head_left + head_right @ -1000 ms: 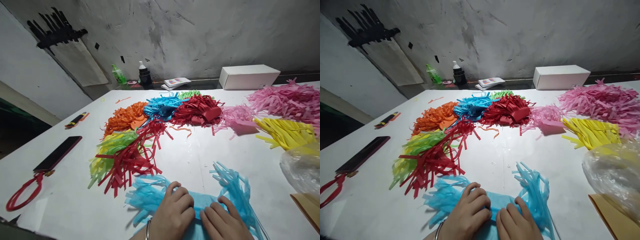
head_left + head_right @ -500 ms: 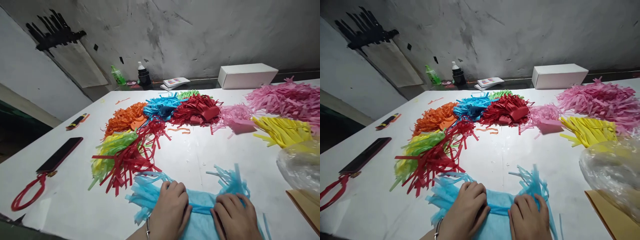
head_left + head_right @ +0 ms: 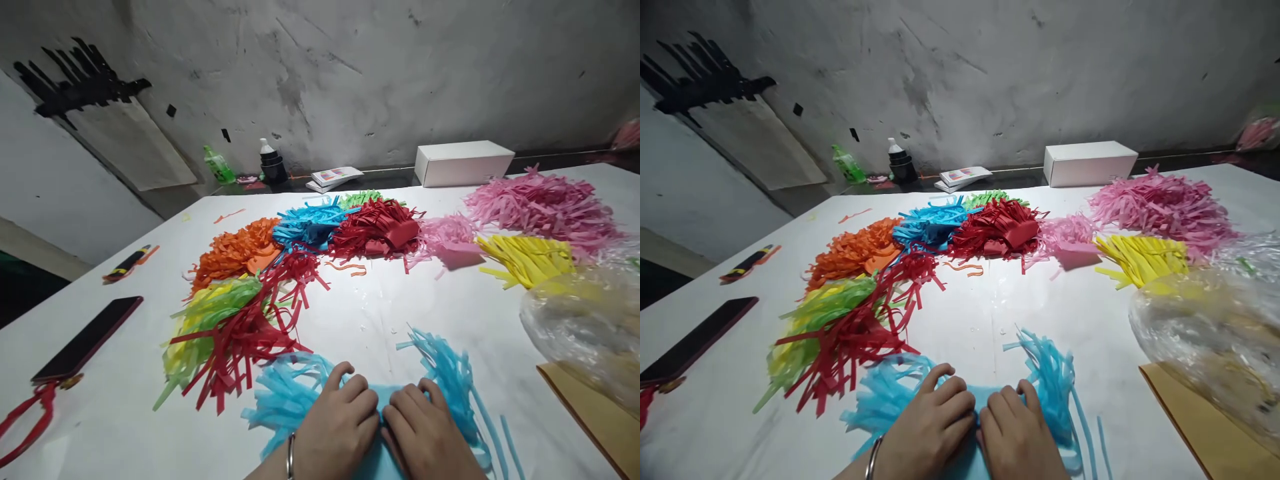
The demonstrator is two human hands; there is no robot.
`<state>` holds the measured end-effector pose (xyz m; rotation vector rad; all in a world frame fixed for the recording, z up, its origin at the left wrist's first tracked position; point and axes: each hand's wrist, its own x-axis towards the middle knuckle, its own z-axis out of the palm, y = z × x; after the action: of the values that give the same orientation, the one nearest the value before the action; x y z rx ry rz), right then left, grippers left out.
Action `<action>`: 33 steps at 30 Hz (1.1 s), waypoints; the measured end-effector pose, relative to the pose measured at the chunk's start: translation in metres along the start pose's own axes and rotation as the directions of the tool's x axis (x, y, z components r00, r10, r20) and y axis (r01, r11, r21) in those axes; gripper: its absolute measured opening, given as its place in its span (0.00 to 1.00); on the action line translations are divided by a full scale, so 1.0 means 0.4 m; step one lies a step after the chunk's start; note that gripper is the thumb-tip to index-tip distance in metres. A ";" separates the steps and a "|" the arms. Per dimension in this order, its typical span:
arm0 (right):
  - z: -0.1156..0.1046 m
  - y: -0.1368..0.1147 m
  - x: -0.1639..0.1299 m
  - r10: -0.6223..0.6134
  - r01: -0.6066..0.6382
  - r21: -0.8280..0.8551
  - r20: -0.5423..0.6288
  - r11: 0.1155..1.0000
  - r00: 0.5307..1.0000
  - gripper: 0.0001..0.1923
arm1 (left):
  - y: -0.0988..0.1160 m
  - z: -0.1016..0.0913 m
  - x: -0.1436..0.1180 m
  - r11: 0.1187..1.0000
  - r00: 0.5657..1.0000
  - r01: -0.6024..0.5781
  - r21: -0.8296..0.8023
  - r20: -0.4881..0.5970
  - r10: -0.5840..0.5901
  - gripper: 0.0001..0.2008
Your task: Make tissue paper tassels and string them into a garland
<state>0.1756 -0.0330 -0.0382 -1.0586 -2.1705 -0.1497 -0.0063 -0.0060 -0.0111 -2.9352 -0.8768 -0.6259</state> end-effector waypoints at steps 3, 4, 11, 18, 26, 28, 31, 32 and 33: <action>0.004 -0.003 0.005 -0.024 0.024 -0.015 -0.029 1.000 0.999 0.22 | 0.001 0.009 0.000 0.998 0.999 0.053 -0.043 -0.010 -0.053 0.11; 0.002 0.000 0.004 -0.036 0.035 -0.013 -0.036 0.999 0.999 0.22 | 0.002 0.012 -0.001 0.996 0.998 0.067 -0.060 -0.011 -0.068 0.10; -0.056 0.046 -0.033 -0.039 0.039 0.051 -0.014 0.998 0.999 0.20 | 0.008 0.009 -0.008 0.970 0.987 0.151 -0.192 -0.027 -0.159 0.10; -0.040 0.029 -0.038 0.117 -0.118 -0.012 -0.013 0.993 0.993 0.14 | 0.007 -0.032 0.011 0.888 0.923 0.376 -0.267 0.188 -0.335 0.05; -0.029 0.015 -0.013 0.082 -0.081 -0.061 0.008 0.995 0.997 0.16 | 0.032 0.012 0.020 0.987 0.989 0.129 0.100 0.065 -0.135 0.10; -0.027 0.016 -0.017 0.002 -0.001 -0.057 0.016 0.998 1.000 0.16 | 0.036 0.028 0.014 0.991 0.999 -0.002 0.136 0.038 -0.003 0.13; -0.020 0.015 -0.019 -0.064 0.065 -0.106 0.016 0.992 0.998 0.15 | 0.033 0.038 0.023 0.985 0.996 -0.054 0.162 0.079 0.041 0.12; -0.018 0.014 -0.017 -0.072 0.074 -0.118 0.026 0.990 0.997 0.15 | 0.030 0.036 0.032 0.986 0.993 -0.053 0.161 0.116 0.035 0.11; -0.015 0.013 -0.013 -0.073 0.078 -0.128 0.037 0.989 0.997 0.15 | 0.025 0.031 0.041 0.988 0.987 -0.040 0.150 0.161 0.016 0.10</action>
<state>0.1849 -0.0354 -0.0381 -1.0571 -2.2565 -0.3142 0.0160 -0.0041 -0.0153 -2.8832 -0.8521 -0.3100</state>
